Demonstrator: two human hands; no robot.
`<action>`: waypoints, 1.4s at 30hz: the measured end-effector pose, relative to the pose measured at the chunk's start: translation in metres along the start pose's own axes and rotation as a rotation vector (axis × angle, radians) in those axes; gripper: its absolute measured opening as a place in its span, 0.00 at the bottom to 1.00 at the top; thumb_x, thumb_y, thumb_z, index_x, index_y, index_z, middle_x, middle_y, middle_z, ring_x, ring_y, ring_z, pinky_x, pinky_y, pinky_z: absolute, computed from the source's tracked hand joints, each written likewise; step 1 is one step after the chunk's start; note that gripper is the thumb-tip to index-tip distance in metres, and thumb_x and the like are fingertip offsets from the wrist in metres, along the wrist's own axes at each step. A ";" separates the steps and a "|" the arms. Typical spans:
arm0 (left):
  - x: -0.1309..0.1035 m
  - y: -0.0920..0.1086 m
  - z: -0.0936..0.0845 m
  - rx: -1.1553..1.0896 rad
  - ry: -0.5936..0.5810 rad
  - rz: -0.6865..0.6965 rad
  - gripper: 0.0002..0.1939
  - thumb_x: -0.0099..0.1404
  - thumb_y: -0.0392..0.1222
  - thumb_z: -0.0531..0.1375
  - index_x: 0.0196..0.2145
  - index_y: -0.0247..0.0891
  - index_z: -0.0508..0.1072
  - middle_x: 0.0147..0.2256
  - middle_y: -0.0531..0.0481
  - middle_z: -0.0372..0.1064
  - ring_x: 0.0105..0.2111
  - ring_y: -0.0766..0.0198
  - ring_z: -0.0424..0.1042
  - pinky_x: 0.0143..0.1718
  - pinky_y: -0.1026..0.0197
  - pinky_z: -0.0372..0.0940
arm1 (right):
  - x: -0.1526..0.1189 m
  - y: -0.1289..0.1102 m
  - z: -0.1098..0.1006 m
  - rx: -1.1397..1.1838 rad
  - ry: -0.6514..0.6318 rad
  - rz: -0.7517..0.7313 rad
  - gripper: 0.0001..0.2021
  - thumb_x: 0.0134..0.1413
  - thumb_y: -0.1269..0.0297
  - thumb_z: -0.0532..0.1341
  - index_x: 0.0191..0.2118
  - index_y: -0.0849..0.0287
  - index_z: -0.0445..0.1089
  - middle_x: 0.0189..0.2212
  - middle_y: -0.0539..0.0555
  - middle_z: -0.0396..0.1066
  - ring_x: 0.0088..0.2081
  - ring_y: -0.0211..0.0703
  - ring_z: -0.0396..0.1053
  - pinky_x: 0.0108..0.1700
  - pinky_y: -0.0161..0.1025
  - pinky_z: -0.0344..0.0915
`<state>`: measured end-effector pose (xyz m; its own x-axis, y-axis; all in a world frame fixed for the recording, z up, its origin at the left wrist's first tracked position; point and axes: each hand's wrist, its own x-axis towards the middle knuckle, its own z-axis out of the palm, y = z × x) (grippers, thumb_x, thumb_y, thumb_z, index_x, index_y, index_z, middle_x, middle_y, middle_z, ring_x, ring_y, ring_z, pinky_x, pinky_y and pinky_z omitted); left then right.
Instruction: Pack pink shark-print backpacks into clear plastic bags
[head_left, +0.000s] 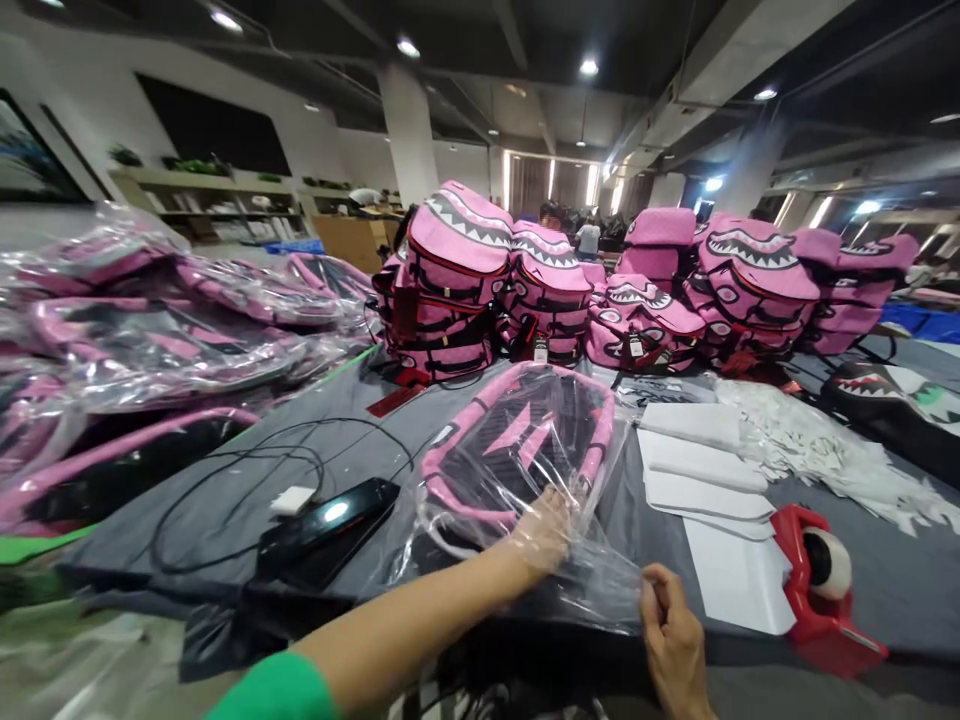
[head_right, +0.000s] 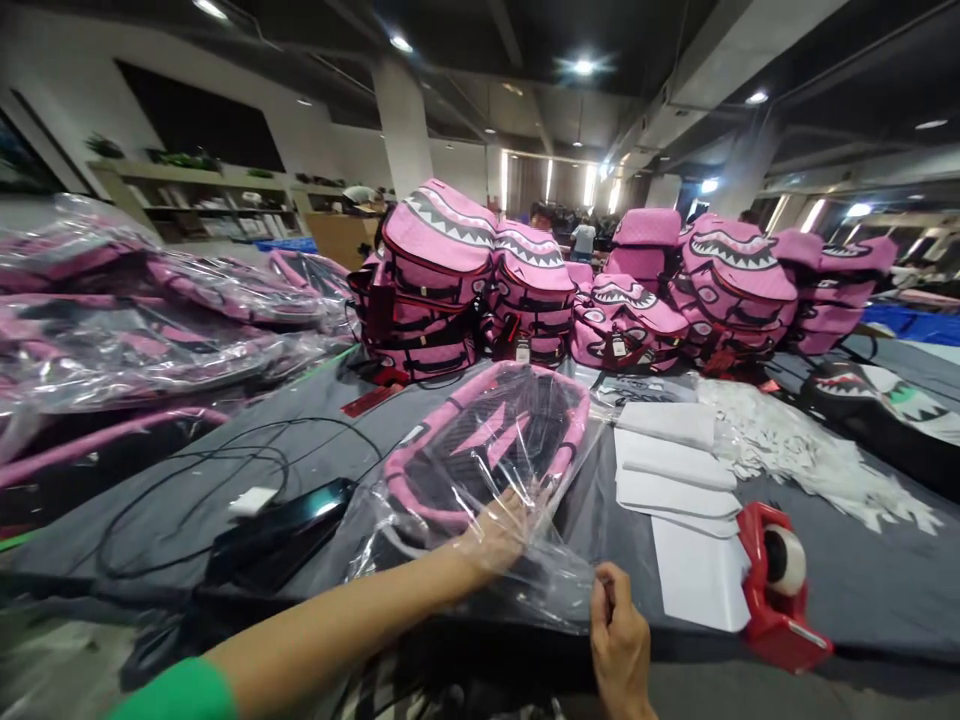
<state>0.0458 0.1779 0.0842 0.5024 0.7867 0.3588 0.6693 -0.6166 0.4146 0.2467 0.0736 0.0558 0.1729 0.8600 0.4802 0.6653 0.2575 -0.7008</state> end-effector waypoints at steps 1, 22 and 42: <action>-0.023 -0.005 -0.007 0.026 -0.050 0.048 0.26 0.63 0.30 0.58 0.59 0.34 0.69 0.61 0.36 0.65 0.63 0.43 0.62 0.66 0.41 0.53 | -0.001 0.004 0.000 0.014 0.024 0.037 0.17 0.67 0.48 0.51 0.42 0.55 0.68 0.28 0.53 0.75 0.26 0.42 0.74 0.31 0.33 0.70; -0.114 -0.001 0.019 0.038 0.085 0.480 0.27 0.71 0.32 0.53 0.63 0.53 0.64 0.56 0.48 0.72 0.59 0.58 0.68 0.64 0.55 0.56 | 0.016 0.060 -0.064 -0.241 0.054 0.172 0.19 0.56 0.44 0.53 0.36 0.55 0.67 0.27 0.53 0.68 0.25 0.44 0.68 0.29 0.40 0.66; -0.228 -0.086 -0.042 -0.457 0.365 -1.301 0.30 0.50 0.67 0.55 0.40 0.43 0.78 0.18 0.54 0.71 0.22 0.55 0.72 0.29 0.56 0.67 | -0.040 0.049 -0.066 -0.321 0.067 0.004 0.14 0.62 0.55 0.55 0.27 0.55 0.63 0.19 0.45 0.61 0.18 0.33 0.59 0.24 0.31 0.60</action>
<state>-0.1490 0.0496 0.0014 -0.5364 0.7818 -0.3179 0.2688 0.5153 0.8137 0.3200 0.0229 0.0370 0.2165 0.8272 0.5186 0.8577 0.0927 -0.5058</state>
